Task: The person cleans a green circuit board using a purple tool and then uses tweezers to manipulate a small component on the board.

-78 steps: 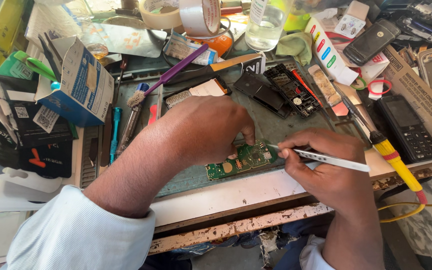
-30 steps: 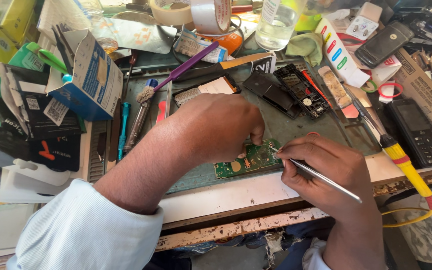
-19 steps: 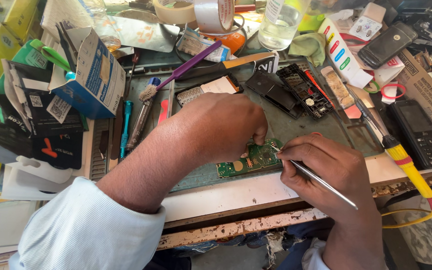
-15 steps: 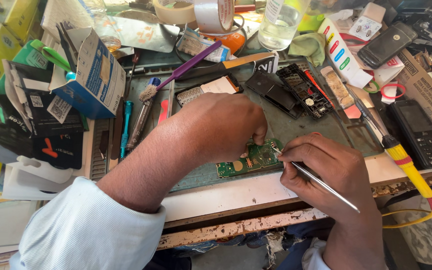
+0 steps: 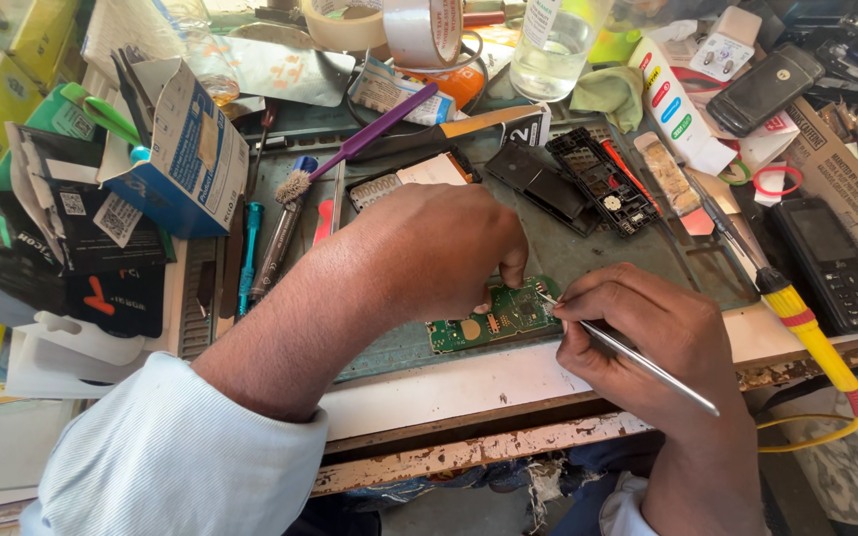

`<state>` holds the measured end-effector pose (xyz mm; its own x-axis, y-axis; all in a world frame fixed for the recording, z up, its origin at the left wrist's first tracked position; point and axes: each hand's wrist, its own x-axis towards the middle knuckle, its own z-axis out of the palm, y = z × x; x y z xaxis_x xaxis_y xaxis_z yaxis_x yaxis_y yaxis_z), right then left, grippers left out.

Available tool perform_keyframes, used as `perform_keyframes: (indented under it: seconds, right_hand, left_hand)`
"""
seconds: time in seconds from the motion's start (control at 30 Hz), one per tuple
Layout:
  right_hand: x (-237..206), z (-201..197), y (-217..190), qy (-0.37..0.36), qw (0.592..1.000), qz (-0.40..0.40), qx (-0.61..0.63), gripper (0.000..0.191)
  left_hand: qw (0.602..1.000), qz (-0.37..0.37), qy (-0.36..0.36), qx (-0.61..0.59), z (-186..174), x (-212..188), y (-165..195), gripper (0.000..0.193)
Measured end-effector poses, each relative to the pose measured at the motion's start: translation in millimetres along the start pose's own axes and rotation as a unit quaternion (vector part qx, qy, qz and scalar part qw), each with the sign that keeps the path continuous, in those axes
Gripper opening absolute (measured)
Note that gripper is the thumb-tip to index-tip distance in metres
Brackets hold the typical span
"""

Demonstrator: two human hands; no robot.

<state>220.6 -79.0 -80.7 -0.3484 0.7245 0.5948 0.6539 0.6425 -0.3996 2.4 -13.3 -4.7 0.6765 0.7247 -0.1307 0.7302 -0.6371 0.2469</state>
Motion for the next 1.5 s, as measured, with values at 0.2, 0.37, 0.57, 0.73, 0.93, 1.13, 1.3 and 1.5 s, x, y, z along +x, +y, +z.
perform_keyframes:
  seconds: [0.2,0.37,0.57,0.73,0.93,1.13,1.3,1.5]
  right_hand:
    - [0,-1,1,-0.006,1.0,0.001,0.015,0.018]
    - [4,0,-1,0.005,1.0,-0.009,0.028,0.017]
    - [6,1,-12,0.013,0.999,-0.033,-0.036,0.015]
    - [9,2,-12,0.013,0.999,-0.048,-0.015,0.012]
    - [8,1,-12,0.012,1.0,-0.02,-0.019,0.014]
    - [9,2,-11,0.007,0.999,-0.042,-0.005,0.015]
    - [7,2,-10,0.011,1.0,-0.016,-0.003,0.016]
    - [7,1,-9,0.007,1.0,-0.023,0.006,0.017]
  left_hand:
    - [1.0,-0.001,0.007,0.006,1,1,0,0.04]
    - [1.0,-0.004,0.02,0.007,1,0,0,0.03]
    - [1.0,-0.003,0.029,0.001,2,1,-1,0.025]
    - [1.0,0.001,0.027,0.011,3,2,-1,0.024]
    - [1.0,0.007,0.027,0.011,4,3,-1,0.024]
    - [1.0,0.0,0.021,0.012,3,2,0,0.025]
    - [1.0,-0.013,0.007,0.01,1,2,2,0.025]
    - [1.0,-0.011,0.011,0.01,0,1,1,0.024]
